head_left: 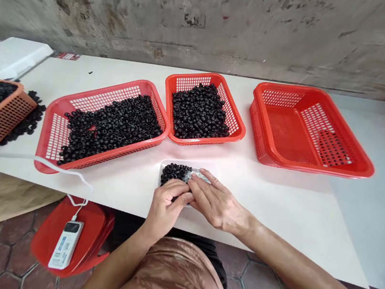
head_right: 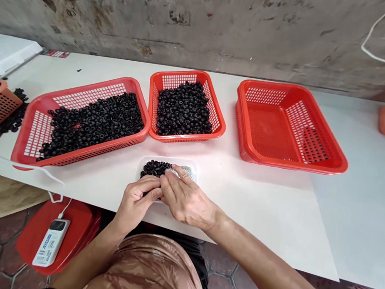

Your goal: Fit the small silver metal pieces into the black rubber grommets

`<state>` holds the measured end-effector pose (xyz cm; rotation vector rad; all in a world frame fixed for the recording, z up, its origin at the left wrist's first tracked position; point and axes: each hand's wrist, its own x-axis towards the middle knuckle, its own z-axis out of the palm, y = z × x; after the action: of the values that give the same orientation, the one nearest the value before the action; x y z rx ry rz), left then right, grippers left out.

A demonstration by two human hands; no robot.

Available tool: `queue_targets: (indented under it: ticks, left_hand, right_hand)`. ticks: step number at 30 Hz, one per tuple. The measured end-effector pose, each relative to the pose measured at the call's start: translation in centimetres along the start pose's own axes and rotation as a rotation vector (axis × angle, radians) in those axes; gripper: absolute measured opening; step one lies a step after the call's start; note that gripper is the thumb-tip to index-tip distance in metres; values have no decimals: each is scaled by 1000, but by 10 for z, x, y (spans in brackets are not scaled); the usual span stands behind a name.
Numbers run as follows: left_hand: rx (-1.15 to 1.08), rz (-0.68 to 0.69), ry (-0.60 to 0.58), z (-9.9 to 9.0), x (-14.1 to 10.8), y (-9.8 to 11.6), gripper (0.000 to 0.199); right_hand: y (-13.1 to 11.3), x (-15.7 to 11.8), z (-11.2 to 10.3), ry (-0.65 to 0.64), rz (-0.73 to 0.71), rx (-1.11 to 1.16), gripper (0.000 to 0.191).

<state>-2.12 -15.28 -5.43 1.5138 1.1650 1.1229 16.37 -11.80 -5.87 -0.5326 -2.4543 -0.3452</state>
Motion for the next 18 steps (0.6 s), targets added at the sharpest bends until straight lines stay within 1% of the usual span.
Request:
queue_targets:
  ticks: [3,5,7,9,11,13,15,18]
  left_hand:
    - [-36,-29,6,4,-1,-1,22]
    - [-103,-85,1,5,-1,-1,24]
    - [-227,-175,-43,5,-1,-1,31]
    - [-416,-291,-144,3,1,0,38]
    - [-606,-403,-251,1,4,1,37]
    - [-727,-484,-297,-2,8,3,32]
    - [-756,-518,-265,-3,10,5,29]
    - [-704,-504,-130,-4,11,6,25]
  right_hand:
    - [6,-3,4,26,-47,4,39]
    - [9,-3,5,55,-46,59,39]
    - [10,-2,4,104,28,165,39]
    - [9,-1,4,156,161,292,41]
    - [5,-2,5,182,258,387,42]
    - [2,-3,6,181,285,424,40]
    - [-1,-4,7,178,284,402,38]
    - [-3,-3,7,178,279,324,40]
